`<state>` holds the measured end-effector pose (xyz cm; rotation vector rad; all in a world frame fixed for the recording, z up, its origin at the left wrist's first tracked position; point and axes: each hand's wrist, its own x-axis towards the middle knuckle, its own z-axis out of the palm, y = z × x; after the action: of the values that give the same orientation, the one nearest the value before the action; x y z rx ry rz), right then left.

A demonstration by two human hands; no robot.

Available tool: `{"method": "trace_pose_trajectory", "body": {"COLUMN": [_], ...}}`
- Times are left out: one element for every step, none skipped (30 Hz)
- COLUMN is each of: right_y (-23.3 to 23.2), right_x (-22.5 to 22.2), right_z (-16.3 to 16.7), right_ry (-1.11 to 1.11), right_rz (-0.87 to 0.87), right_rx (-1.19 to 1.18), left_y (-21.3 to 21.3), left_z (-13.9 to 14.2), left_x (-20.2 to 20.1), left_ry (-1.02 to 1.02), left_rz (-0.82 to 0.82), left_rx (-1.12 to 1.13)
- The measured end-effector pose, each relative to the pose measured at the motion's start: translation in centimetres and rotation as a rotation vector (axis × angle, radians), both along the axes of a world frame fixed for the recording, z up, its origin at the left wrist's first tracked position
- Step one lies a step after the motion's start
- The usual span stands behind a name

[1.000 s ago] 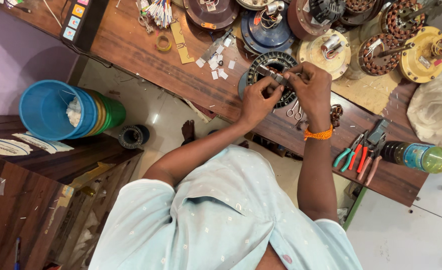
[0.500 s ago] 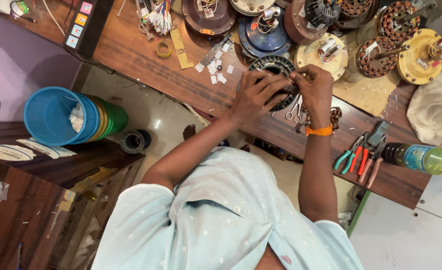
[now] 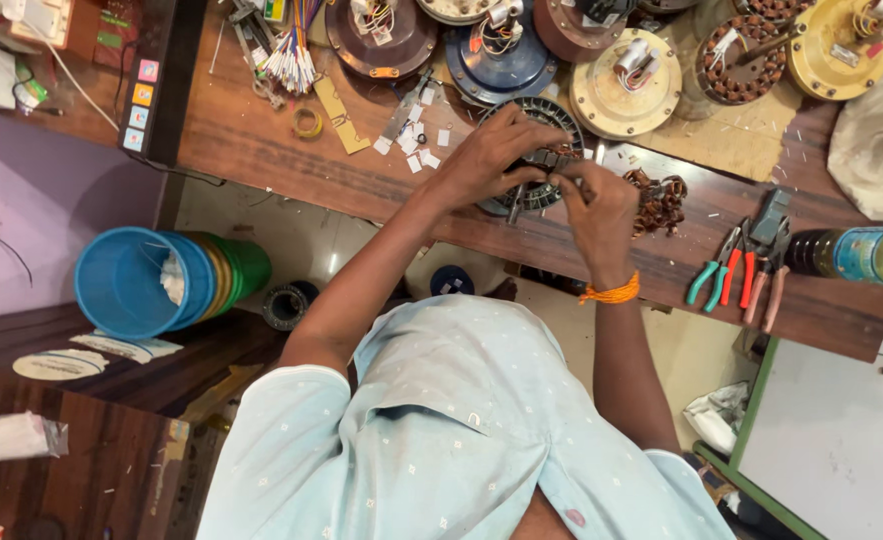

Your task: The person sits at a workbench and fits copper wire coils into the slots of a motor stator held in a round frame, pressing each coil down by hand and working around the stator. Pliers, scissors and other hand tools lie on the bench while the person seats the windings.

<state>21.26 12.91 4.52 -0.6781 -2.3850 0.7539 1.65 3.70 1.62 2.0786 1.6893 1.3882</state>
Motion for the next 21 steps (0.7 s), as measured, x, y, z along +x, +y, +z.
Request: {"method": "trace_pose_trajectory", "body": {"right_y": [-0.5, -0.9, -1.4, -1.9, -2.2, -2.4, -2.6, -2.7, -2.7, -2.7, -2.6, -2.3, -1.9, -1.6, -1.3, -0.8, -0.3, 0.1, 0.7, 1.2, 1.7], "right_x": [0.0, -0.1, -0.1, -0.1, 0.1, 0.3, 0.6, 0.8, 1.1, 1.6, 1.8, 2.0, 2.2, 2.2, 1.9, 1.4, 0.8, 0.1, -0.7, -1.5, -2.4], "right_z": [-0.3, -0.6, -0.9, -1.1, -1.1, -1.0, -0.7, -0.3, 0.2, 0.9, 1.6, 2.3, 3.2, 3.9, 4.5, 5.0, 5.3, 5.5, 5.5, 5.4, 5.2], "right_ry": [0.03, 0.059, 0.063, 0.067, 0.069, 0.067, 0.065, 0.062, 0.042, 0.02, -0.003, -0.038, -0.072, -0.105, -0.122, -0.139, -0.155, -0.168, -0.181, -0.196, -0.176], "right_rz": [0.027, 0.056, 0.038, 0.023, 0.011, 0.017, 0.023, 0.029, 0.018, 0.008, -0.001, 0.026, 0.057, 0.088, 0.099, 0.11, 0.119, 0.093, 0.065, 0.037, 0.048], "right_rx": [0.042, 0.085, 0.035, -0.015, -0.064, -0.06, -0.055, -0.051, -0.081, -0.113, -0.146, -0.123, -0.101, -0.079, -0.05, -0.02, 0.01, -0.003, -0.015, -0.028, -0.035], "left_y": [-0.1, -0.1, -0.2, -0.5, -0.7, -0.9, -1.1, -1.1, -1.1, -1.1, -1.1, -1.0, -0.9, -0.9, -0.9, -0.9, -0.9, -0.8, -0.7, -0.5, -0.1], "left_z": [-0.2, -0.4, -0.6, -0.9, -1.2, -1.5, -1.8, -2.0, -2.3, -2.6, -2.9, -3.2, -3.4, -3.6, -3.8, -3.9, -4.0, -4.1, -4.2, -4.3, -4.4], "left_x": [-0.2, -0.3, -0.1, 0.1, 0.4, 0.7, 0.9, 1.2, 1.4, 1.8, 2.1, 2.5, 3.0, 3.3, 3.8, 4.4, 5.1, 5.6, 6.2, 6.7, 7.2], "left_ry": [0.046, 0.091, 0.15, 0.21, 0.269, 0.294, 0.318, 0.342, 0.342, 0.341, 0.339, 0.292, 0.244, 0.198, 0.076, -0.046, -0.169, -0.311, -0.454, -0.597, -0.68], "left_rz": [-0.017, -0.032, -0.002, 0.031, 0.066, 0.115, 0.165, 0.215, 0.232, 0.25, 0.269, 0.267, 0.267, 0.268, 0.3, 0.331, 0.36, 0.367, 0.372, 0.374, 0.403], "left_rx": [0.008, 0.017, 0.065, 0.115, 0.164, 0.243, 0.323, 0.402, 0.4, 0.395, 0.39, 0.356, 0.322, 0.288, 0.289, 0.292, 0.297, 0.258, 0.218, 0.177, 0.127]}}
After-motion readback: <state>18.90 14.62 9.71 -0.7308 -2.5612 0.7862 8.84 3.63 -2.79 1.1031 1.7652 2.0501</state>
